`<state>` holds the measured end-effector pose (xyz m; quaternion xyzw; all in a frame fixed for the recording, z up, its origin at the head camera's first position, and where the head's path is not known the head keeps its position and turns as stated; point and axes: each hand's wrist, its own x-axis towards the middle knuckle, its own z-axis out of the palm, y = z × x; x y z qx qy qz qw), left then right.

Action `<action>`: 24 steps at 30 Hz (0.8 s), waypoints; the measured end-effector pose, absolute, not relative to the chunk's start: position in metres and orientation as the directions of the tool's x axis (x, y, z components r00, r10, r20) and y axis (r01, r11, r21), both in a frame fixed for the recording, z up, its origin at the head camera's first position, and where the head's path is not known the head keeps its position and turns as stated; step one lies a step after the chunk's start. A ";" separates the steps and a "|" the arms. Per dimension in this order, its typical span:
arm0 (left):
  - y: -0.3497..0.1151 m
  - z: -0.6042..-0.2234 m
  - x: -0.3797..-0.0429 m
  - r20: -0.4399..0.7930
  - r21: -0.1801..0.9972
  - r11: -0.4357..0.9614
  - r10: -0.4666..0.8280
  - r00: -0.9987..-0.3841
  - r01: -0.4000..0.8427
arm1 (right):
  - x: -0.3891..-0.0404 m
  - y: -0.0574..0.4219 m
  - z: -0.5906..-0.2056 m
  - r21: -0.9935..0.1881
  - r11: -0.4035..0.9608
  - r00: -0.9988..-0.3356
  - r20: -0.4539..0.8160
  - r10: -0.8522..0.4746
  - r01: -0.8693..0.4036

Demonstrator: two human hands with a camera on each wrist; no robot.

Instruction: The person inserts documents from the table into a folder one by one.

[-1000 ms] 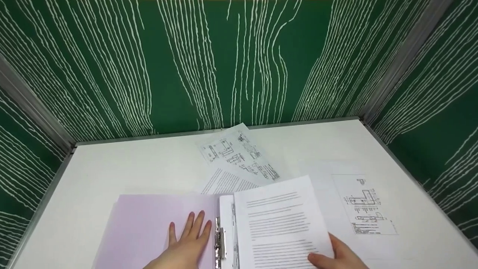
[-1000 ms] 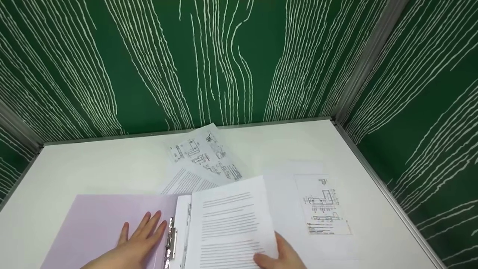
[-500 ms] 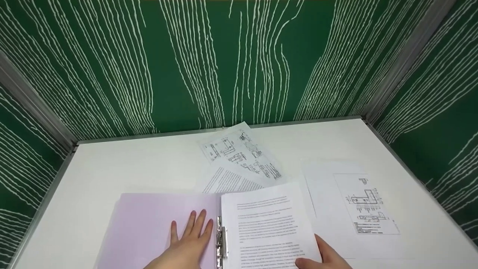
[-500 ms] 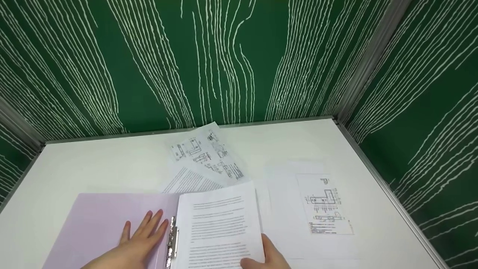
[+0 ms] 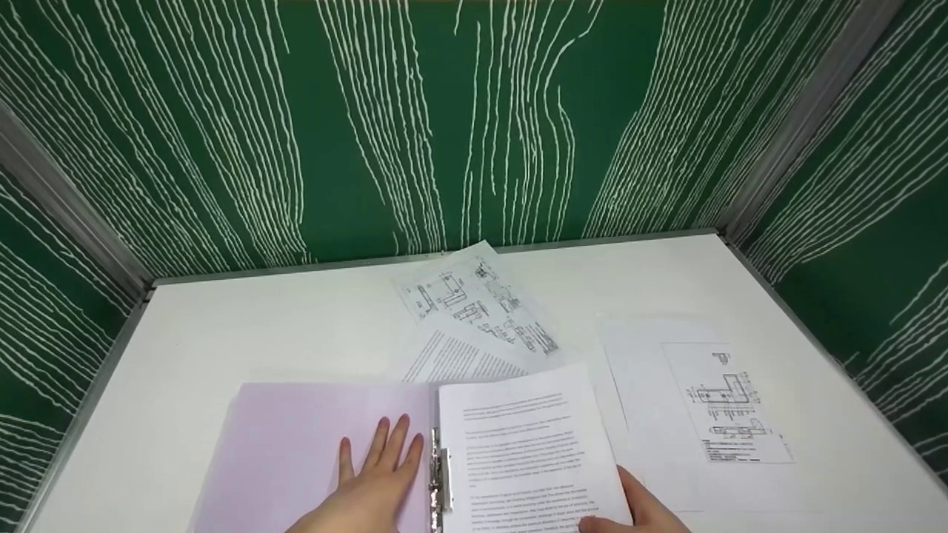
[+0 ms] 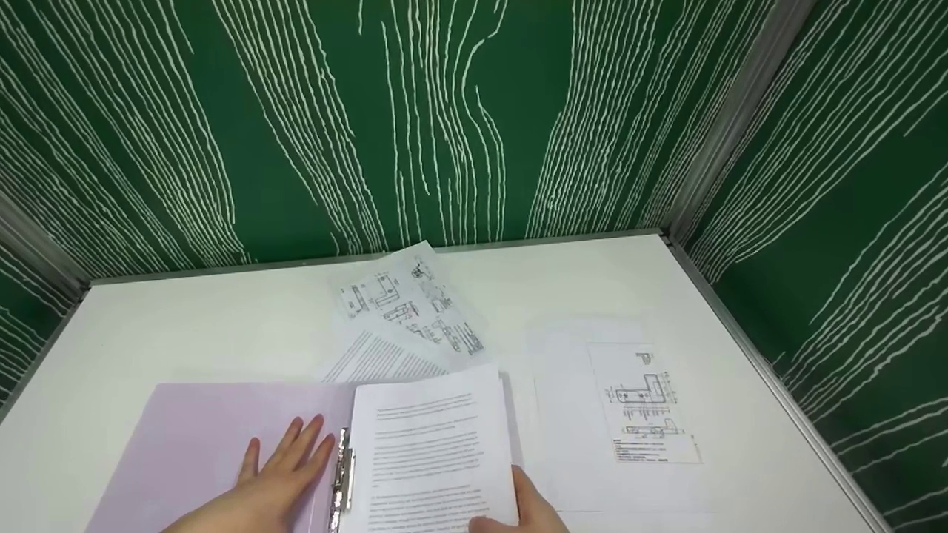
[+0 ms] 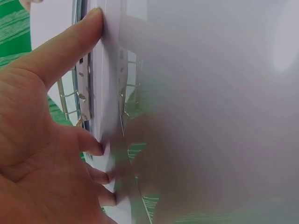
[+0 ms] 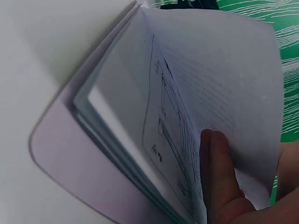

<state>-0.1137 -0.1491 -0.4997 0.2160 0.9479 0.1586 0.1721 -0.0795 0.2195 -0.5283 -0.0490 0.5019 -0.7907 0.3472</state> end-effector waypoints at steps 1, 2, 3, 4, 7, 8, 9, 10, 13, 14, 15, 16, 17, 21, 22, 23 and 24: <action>-0.149 -0.500 -0.114 -0.256 0.380 0.855 0.464 -0.848 0.353 | -0.079 0.219 -0.529 -0.828 -0.261 -0.750 -0.259 -0.609 0.497; -0.149 -0.500 -0.114 -0.252 0.385 0.852 0.466 -0.848 0.354 | -0.079 0.219 -0.530 -0.826 -0.267 -0.747 -0.250 -0.616 0.497; -0.149 -0.499 -0.113 -0.250 0.390 0.850 0.467 -0.848 0.353 | -0.079 0.219 -0.530 -0.825 -0.270 -0.745 -0.245 -0.621 0.496; -0.149 -0.499 -0.113 -0.248 0.392 0.849 0.469 -0.848 0.355 | -0.078 0.219 -0.531 -0.821 -0.272 -0.743 -0.247 -0.622 0.501; -0.149 -0.499 -0.113 -0.237 0.392 0.846 0.472 -0.849 0.360 | -0.078 0.219 -0.532 -0.832 -0.259 -0.751 -0.254 -0.609 0.491; -0.149 -0.499 -0.113 -0.236 0.392 0.846 0.473 -0.849 0.362 | -0.078 0.219 -0.532 -0.831 -0.257 -0.752 -0.259 -0.606 0.493; -0.149 -0.499 -0.113 -0.235 0.390 0.846 0.473 -0.849 0.363 | -0.078 0.219 -0.532 -0.834 -0.254 -0.754 -0.260 -0.604 0.490; -0.149 -0.499 -0.113 -0.233 0.389 0.846 0.473 -0.850 0.364 | -0.078 0.219 -0.532 -0.835 -0.253 -0.755 -0.259 -0.603 0.488; -0.149 -0.499 -0.113 -0.235 0.385 0.847 0.473 -0.849 0.366 | -0.078 0.219 -0.531 -0.835 -0.262 -0.755 -0.247 -0.607 0.484; -0.149 -0.499 -0.113 -0.239 0.386 0.847 0.474 -0.847 0.365 | -0.077 0.218 -0.531 -0.834 -0.265 -0.756 -0.245 -0.607 0.484; -0.150 -0.500 -0.113 -0.243 0.385 0.848 0.474 -0.846 0.365 | -0.077 0.218 -0.530 -0.832 -0.268 -0.757 -0.246 -0.605 0.485; -0.150 -0.500 -0.113 -0.246 0.384 0.848 0.475 -0.845 0.365 | -0.077 0.218 -0.530 -0.832 -0.270 -0.757 -0.244 -0.607 0.484; -0.150 -0.500 -0.113 -0.249 0.383 0.849 0.474 -0.845 0.364 | -0.077 0.217 -0.530 -0.834 -0.268 -0.758 -0.245 -0.604 0.483; -0.149 -0.499 -0.114 -0.257 0.385 0.850 0.472 -0.843 0.359 | -0.077 0.216 -0.526 -0.849 -0.223 -0.773 -0.288 -0.566 0.479; -0.149 -0.498 -0.114 -0.257 0.387 0.850 0.472 -0.843 0.358 | -0.077 0.216 -0.526 -0.855 -0.208 -0.776 -0.296 -0.557 0.475; -0.149 -0.498 -0.114 -0.258 0.387 0.850 0.472 -0.843 0.358 | -0.077 0.216 -0.525 -0.857 -0.196 -0.779 -0.308 -0.547 0.477; -0.149 -0.497 -0.114 -0.258 0.388 0.849 0.472 -0.843 0.357 | -0.077 0.216 -0.524 -0.858 -0.188 -0.779 -0.315 -0.542 0.477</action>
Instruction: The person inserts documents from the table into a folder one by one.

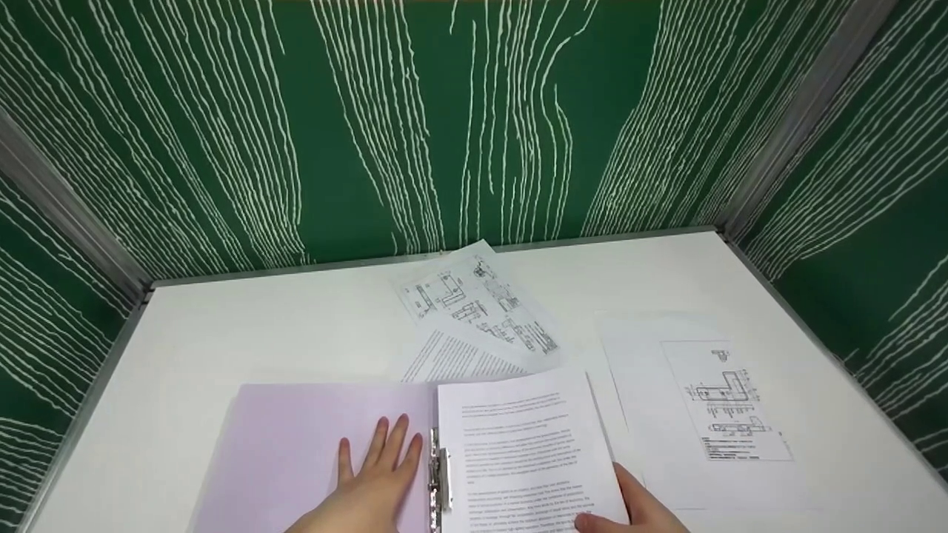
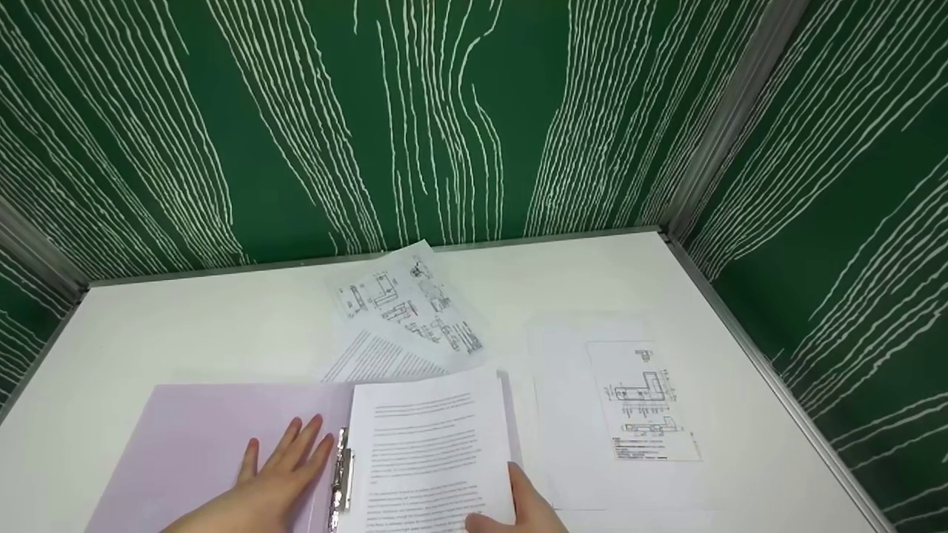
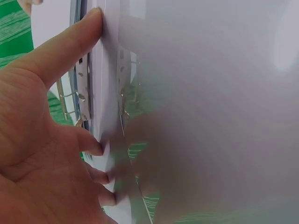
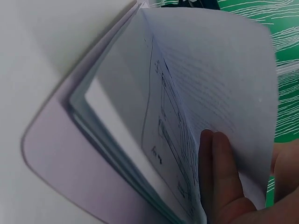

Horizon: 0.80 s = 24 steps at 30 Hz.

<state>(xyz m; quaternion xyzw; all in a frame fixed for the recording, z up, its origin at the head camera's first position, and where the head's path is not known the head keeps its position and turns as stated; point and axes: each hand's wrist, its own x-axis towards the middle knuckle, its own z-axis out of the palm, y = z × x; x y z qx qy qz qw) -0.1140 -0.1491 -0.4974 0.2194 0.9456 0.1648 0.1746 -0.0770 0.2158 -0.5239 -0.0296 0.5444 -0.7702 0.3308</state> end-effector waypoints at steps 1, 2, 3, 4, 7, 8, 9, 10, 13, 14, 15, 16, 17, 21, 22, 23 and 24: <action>-0.149 -0.497 -0.114 -0.257 0.391 0.848 0.473 -0.843 0.357 | -0.077 0.216 -0.523 -0.857 -0.186 -0.778 -0.318 -0.542 0.480; -0.149 -0.497 -0.114 -0.255 0.392 0.847 0.475 -0.842 0.358 | -0.077 0.216 -0.523 -0.856 -0.185 -0.777 -0.320 -0.543 0.482; -0.149 -0.497 -0.113 -0.251 0.393 0.846 0.476 -0.843 0.361 | -0.078 0.217 -0.522 -0.856 -0.181 -0.776 -0.324 -0.540 0.483; -0.149 -0.496 -0.113 -0.246 0.391 0.845 0.477 -0.844 0.364 | -0.078 0.217 -0.521 -0.859 -0.170 -0.777 -0.332 -0.535 0.483; -0.149 -0.496 -0.113 -0.242 0.401 0.842 0.479 -0.844 0.362 | -0.081 0.220 -0.517 -0.885 -0.083 -0.790 -0.363 -0.494 0.459; -0.149 -0.496 -0.112 -0.243 0.402 0.842 0.478 -0.844 0.361 | -0.081 0.222 -0.515 -0.894 -0.036 -0.796 -0.380 -0.471 0.447; -0.149 -0.495 -0.112 -0.244 0.402 0.843 0.475 -0.845 0.358 | -0.083 0.224 -0.513 -0.901 0.015 -0.804 -0.394 -0.445 0.433; -0.148 -0.495 -0.112 -0.248 0.402 0.844 0.473 -0.845 0.355 | -0.084 0.226 -0.510 -0.905 0.067 -0.812 -0.407 -0.418 0.419; -0.147 -0.493 -0.112 -0.259 0.395 0.851 0.465 -0.846 0.347 | -0.086 0.234 -0.501 -0.902 0.201 -0.836 -0.429 -0.341 0.381; -0.147 -0.493 -0.112 -0.263 0.393 0.852 0.464 -0.846 0.345 | -0.086 0.238 -0.498 -0.897 0.234 -0.843 -0.435 -0.316 0.375; -0.147 -0.493 -0.112 -0.265 0.391 0.854 0.461 -0.847 0.343 | -0.086 0.240 -0.495 -0.896 0.259 -0.855 -0.429 -0.292 0.361; -0.147 -0.493 -0.113 -0.265 0.389 0.855 0.460 -0.847 0.342 | -0.086 0.243 -0.492 -0.893 0.280 -0.864 -0.426 -0.270 0.352; -0.147 -0.493 -0.113 -0.268 0.387 0.857 0.457 -0.848 0.340 | -0.086 0.245 -0.489 -0.889 0.300 -0.871 -0.422 -0.251 0.345; -0.146 -0.494 -0.113 -0.270 0.374 0.863 0.451 -0.851 0.339 | -0.086 0.250 -0.482 -0.875 0.338 -0.886 -0.424 -0.188 0.347; -0.146 -0.494 -0.113 -0.270 0.371 0.864 0.451 -0.851 0.340 | -0.086 0.250 -0.481 -0.871 0.346 -0.885 -0.428 -0.182 0.349; -0.146 -0.494 -0.113 -0.271 0.367 0.865 0.450 -0.851 0.341 | -0.085 0.249 -0.481 -0.869 0.351 -0.885 -0.428 -0.183 0.348; -0.146 -0.494 -0.113 -0.269 0.365 0.865 0.451 -0.851 0.343 | -0.085 0.248 -0.482 -0.870 0.353 -0.885 -0.426 -0.189 0.344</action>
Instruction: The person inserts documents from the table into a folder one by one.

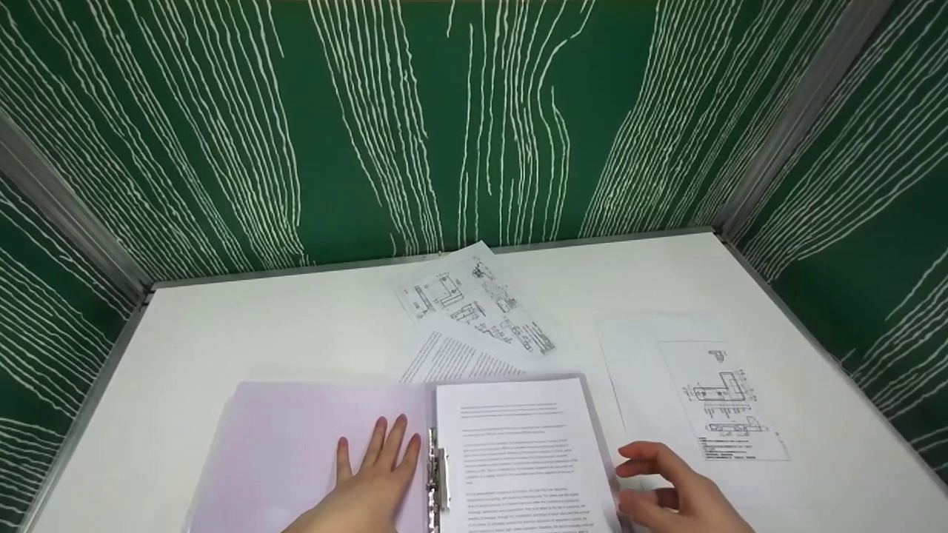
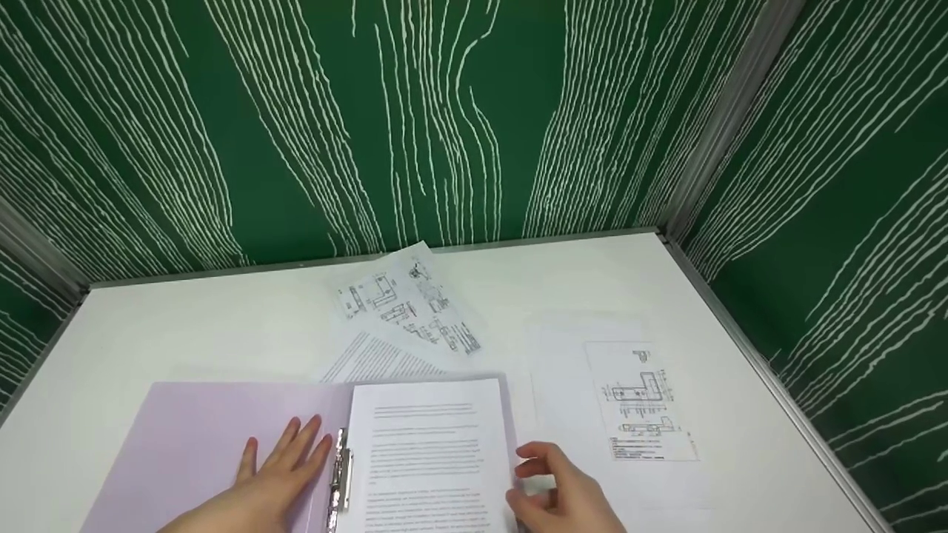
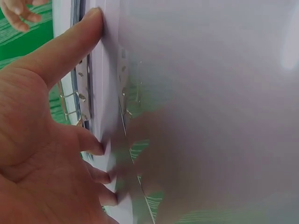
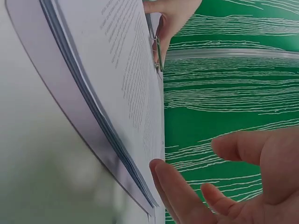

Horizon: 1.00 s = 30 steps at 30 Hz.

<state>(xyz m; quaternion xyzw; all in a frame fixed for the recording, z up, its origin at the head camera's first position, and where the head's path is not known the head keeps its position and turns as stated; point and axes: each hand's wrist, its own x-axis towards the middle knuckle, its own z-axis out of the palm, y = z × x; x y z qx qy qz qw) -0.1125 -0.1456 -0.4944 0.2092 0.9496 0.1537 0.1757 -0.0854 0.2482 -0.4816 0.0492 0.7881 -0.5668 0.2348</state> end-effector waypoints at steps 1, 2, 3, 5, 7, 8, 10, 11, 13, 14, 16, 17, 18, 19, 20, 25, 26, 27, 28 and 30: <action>-0.146 -0.494 -0.113 -0.270 0.366 0.865 0.452 -0.850 0.344 | -0.085 0.247 -0.482 -0.871 0.354 -0.882 -0.427 -0.199 0.341; -0.146 -0.494 -0.112 -0.272 0.365 0.865 0.452 -0.850 0.343 | -0.086 0.247 -0.483 -0.876 0.355 -0.884 -0.415 -0.213 0.326; -0.146 -0.493 -0.113 -0.272 0.364 0.865 0.453 -0.849 0.345 | -0.086 0.245 -0.484 -0.880 0.350 -0.883 -0.413 -0.224 0.323; -0.146 -0.492 -0.113 -0.272 0.360 0.866 0.454 -0.849 0.348 | -0.087 0.244 -0.486 -0.889 0.341 -0.884 -0.398 -0.245 0.306; -0.146 -0.490 -0.113 -0.272 0.365 0.862 0.460 -0.845 0.352 | -0.087 0.243 -0.487 -0.896 0.334 -0.885 -0.386 -0.260 0.293; -0.146 -0.489 -0.114 -0.273 0.360 0.862 0.463 -0.843 0.357 | -0.088 0.243 -0.487 -0.900 0.329 -0.886 -0.378 -0.266 0.285; -0.146 -0.485 -0.116 -0.278 0.363 0.857 0.475 -0.835 0.367 | -0.088 0.243 -0.488 -0.905 0.334 -0.887 -0.364 -0.283 0.264; -0.146 -0.482 -0.116 -0.283 0.370 0.853 0.481 -0.830 0.368 | -0.088 0.244 -0.488 -0.908 0.333 -0.887 -0.355 -0.295 0.252; -0.146 -0.477 -0.119 -0.300 0.385 0.849 0.485 -0.821 0.361 | -0.088 0.244 -0.488 -0.907 0.344 -0.888 -0.350 -0.298 0.243; -0.146 -0.473 -0.120 -0.310 0.391 0.849 0.485 -0.818 0.355 | -0.088 0.244 -0.489 -0.907 0.349 -0.890 -0.346 -0.298 0.235; -0.147 -0.466 -0.121 -0.323 0.401 0.849 0.483 -0.814 0.345 | -0.088 0.243 -0.489 -0.909 0.353 -0.892 -0.337 -0.302 0.223; -0.146 -0.463 -0.122 -0.331 0.402 0.850 0.481 -0.812 0.340 | -0.088 0.243 -0.489 -0.910 0.353 -0.893 -0.331 -0.305 0.216; -0.146 -0.460 -0.123 -0.337 0.397 0.852 0.481 -0.809 0.341 | -0.089 0.242 -0.489 -0.909 0.359 -0.894 -0.328 -0.307 0.210; -0.145 -0.457 -0.124 -0.337 0.387 0.854 0.483 -0.808 0.348 | -0.089 0.242 -0.490 -0.912 0.356 -0.892 -0.323 -0.316 0.204; -0.144 -0.454 -0.125 -0.338 0.376 0.856 0.483 -0.808 0.354 | -0.089 0.243 -0.490 -0.914 0.354 -0.890 -0.319 -0.326 0.199; -0.133 -0.444 -0.133 -0.349 0.290 0.874 0.475 -0.808 0.389 | -0.093 0.245 -0.491 -0.919 0.334 -0.863 -0.333 -0.380 0.207; -0.131 -0.442 -0.135 -0.356 0.279 0.878 0.470 -0.808 0.389 | -0.094 0.244 -0.492 -0.920 0.331 -0.856 -0.336 -0.392 0.209; -0.128 -0.441 -0.138 -0.357 0.271 0.880 0.468 -0.808 0.390 | -0.095 0.244 -0.492 -0.921 0.333 -0.853 -0.333 -0.402 0.203; -0.126 -0.441 -0.142 -0.361 0.272 0.883 0.462 -0.810 0.383 | -0.096 0.243 -0.492 -0.923 0.335 -0.850 -0.326 -0.415 0.191; -0.122 -0.440 -0.152 -0.351 0.285 0.894 0.432 -0.831 0.344 | -0.097 0.242 -0.492 -0.924 0.348 -0.845 -0.308 -0.437 0.157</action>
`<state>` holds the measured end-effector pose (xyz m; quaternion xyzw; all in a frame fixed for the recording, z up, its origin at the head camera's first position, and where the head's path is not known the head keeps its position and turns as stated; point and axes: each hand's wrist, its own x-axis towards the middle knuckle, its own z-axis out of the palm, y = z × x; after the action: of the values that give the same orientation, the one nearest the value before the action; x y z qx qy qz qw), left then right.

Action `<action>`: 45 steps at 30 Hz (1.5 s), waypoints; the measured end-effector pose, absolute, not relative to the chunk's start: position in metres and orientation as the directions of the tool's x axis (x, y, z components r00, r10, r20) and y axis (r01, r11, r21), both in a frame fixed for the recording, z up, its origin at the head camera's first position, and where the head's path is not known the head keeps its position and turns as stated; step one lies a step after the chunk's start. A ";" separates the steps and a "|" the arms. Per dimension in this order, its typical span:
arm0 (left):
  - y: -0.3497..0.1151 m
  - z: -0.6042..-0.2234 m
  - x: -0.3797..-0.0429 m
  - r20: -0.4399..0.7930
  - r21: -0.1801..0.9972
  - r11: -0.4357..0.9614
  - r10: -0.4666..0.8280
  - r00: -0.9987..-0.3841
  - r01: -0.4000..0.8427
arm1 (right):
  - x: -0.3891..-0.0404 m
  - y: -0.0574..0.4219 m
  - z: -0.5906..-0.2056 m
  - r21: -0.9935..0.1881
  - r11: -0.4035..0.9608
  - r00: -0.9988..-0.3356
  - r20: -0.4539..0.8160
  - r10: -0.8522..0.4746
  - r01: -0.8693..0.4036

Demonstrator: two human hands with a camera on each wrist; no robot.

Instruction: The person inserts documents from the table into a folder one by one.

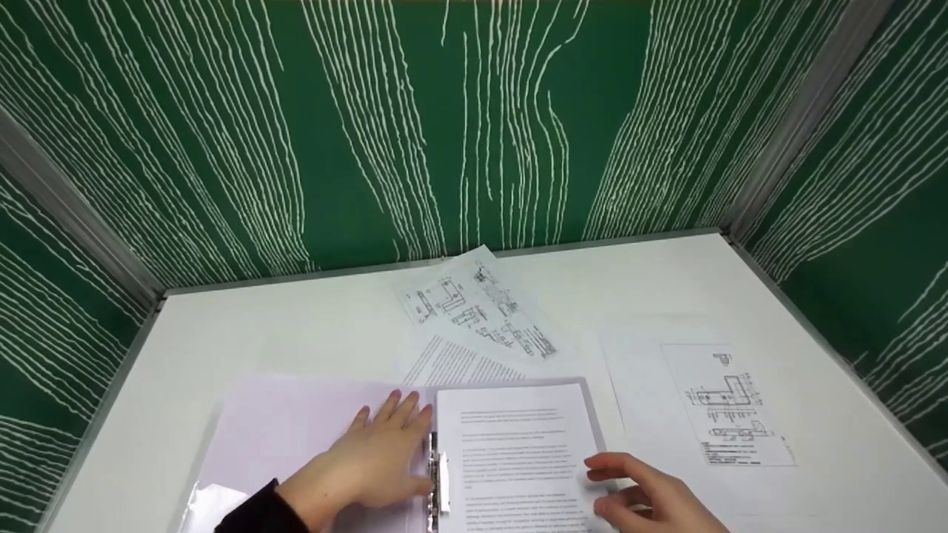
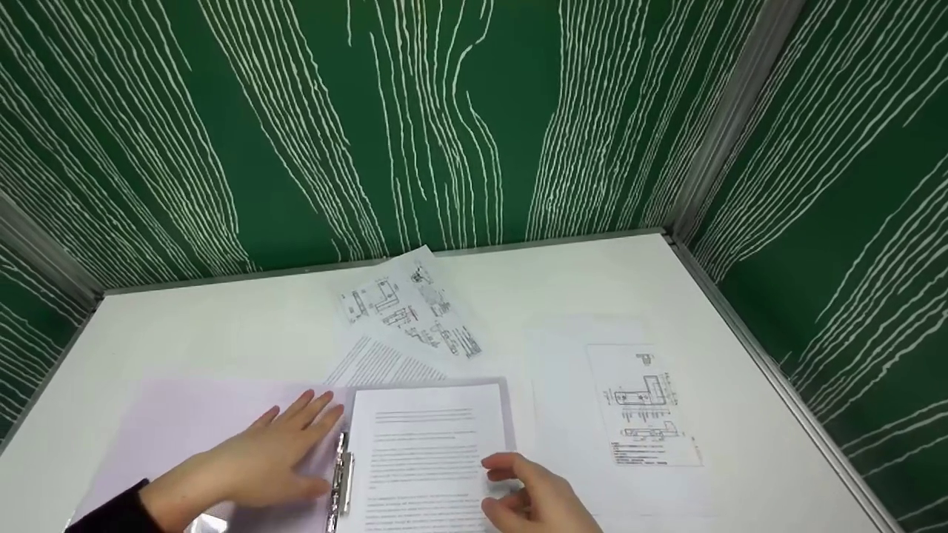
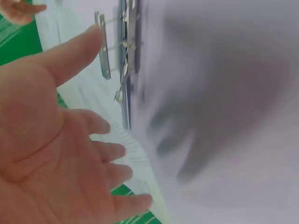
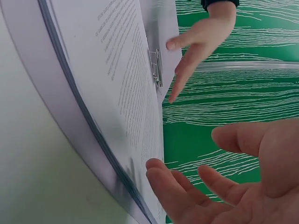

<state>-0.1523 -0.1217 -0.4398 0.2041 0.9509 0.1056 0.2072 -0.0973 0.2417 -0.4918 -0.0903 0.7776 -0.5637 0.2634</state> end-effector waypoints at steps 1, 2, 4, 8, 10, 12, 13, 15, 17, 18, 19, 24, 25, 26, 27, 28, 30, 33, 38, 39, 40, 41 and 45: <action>-0.119 -0.440 -0.160 -0.334 0.302 0.899 0.411 -0.848 0.317 | -0.097 0.241 -0.491 -0.925 0.350 -0.843 -0.303 -0.445 0.148; -0.117 -0.440 -0.168 -0.316 0.328 0.902 0.385 -0.867 0.281 | -0.098 0.240 -0.490 -0.926 0.350 -0.841 -0.299 -0.450 0.142; -0.114 -0.443 -0.187 -0.276 0.382 0.903 0.317 -0.907 0.199 | -0.098 0.237 -0.486 -0.929 0.347 -0.840 -0.287 -0.460 0.128; -0.112 -0.452 -0.228 -0.224 0.486 0.873 0.169 -0.960 0.040 | -0.099 0.232 -0.479 -0.938 0.334 -0.844 -0.257 -0.470 0.099; -0.110 -0.457 -0.245 -0.204 0.516 0.856 0.109 -0.973 -0.012 | -0.099 0.230 -0.478 -0.941 0.330 -0.848 -0.234 -0.476 0.074; -0.108 -0.463 -0.258 -0.187 0.541 0.839 0.055 -0.981 -0.056 | -0.098 0.229 -0.477 -0.947 0.305 -0.842 -0.247 -0.480 0.104; -0.107 -0.466 -0.263 -0.176 0.547 0.834 0.029 -0.984 -0.073 | -0.097 0.228 -0.476 -0.949 0.289 -0.837 -0.260 -0.483 0.128; -0.105 -0.472 -0.270 -0.156 0.541 0.834 -0.023 -0.987 -0.105 | -0.095 0.228 -0.476 -0.947 0.264 -0.825 -0.292 -0.483 0.181; -0.103 -0.479 -0.274 -0.150 0.518 0.843 -0.073 -0.986 -0.141 | -0.093 0.228 -0.475 -0.941 0.238 -0.810 -0.329 -0.486 0.240; -0.102 -0.481 -0.275 -0.148 0.497 0.854 -0.093 -0.985 -0.155 | -0.094 0.228 -0.475 -0.941 0.239 -0.810 -0.331 -0.485 0.241; -0.102 -0.482 -0.276 -0.151 0.476 0.863 -0.110 -0.982 -0.170 | -0.094 0.228 -0.476 -0.945 0.243 -0.812 -0.313 -0.492 0.217; -0.098 -0.483 -0.279 -0.180 0.392 0.898 -0.140 -0.974 -0.201 | -0.096 0.228 -0.477 -0.955 0.293 -0.834 -0.205 -0.513 0.055; -0.098 -0.483 -0.280 -0.187 0.388 0.899 -0.139 -0.972 -0.203 | -0.096 0.229 -0.477 -0.954 0.298 -0.835 -0.187 -0.517 0.030; -0.098 -0.483 -0.281 -0.193 0.389 0.898 -0.139 -0.971 -0.206 | -0.095 0.229 -0.477 -0.954 0.299 -0.836 -0.189 -0.516 0.031; -0.098 -0.484 -0.281 -0.200 0.393 0.896 -0.138 -0.970 -0.208 | -0.095 0.229 -0.478 -0.955 0.292 -0.833 -0.197 -0.516 0.045; -0.098 -0.485 -0.282 -0.205 0.405 0.890 -0.135 -0.969 -0.210 | -0.094 0.229 -0.478 -0.957 0.285 -0.832 -0.195 -0.519 0.047; -0.099 -0.487 -0.283 -0.208 0.431 0.877 -0.130 -0.970 -0.210 | -0.094 0.230 -0.479 -0.961 0.269 -0.827 -0.206 -0.523 0.069; -0.104 -0.490 -0.286 -0.202 0.520 0.830 -0.110 -0.973 -0.202 | -0.093 0.228 -0.479 -0.964 0.259 -0.828 -0.195 -0.526 0.062; -0.118 -0.497 -0.293 -0.219 0.702 0.681 -0.071 -0.973 -0.207 | -0.094 0.227 -0.477 -0.965 0.261 -0.836 -0.163 -0.524 0.025; -0.121 -0.498 -0.294 -0.230 0.723 0.656 -0.068 -0.971 -0.217 | -0.094 0.227 -0.476 -0.965 0.262 -0.838 -0.154 -0.523 0.013; -0.125 -0.499 -0.295 -0.240 0.739 0.636 -0.060 -0.969 -0.223 | -0.094 0.226 -0.475 -0.965 0.263 -0.839 -0.148 -0.524 0.005; -0.128 -0.500 -0.295 -0.254 0.751 0.618 -0.054 -0.966 -0.232 | -0.094 0.226 -0.475 -0.966 0.258 -0.838 -0.136 -0.528 -0.006; -0.137 -0.500 -0.298 -0.290 0.777 0.582 -0.003 -0.957 -0.238 | -0.093 0.225 -0.473 -0.963 0.258 -0.840 -0.074 -0.537 -0.081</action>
<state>-0.2982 -0.1374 -0.5000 -0.0685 0.8799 0.4519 0.1298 -0.0933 0.2246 -0.4729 -0.2011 0.7679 -0.5749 0.1985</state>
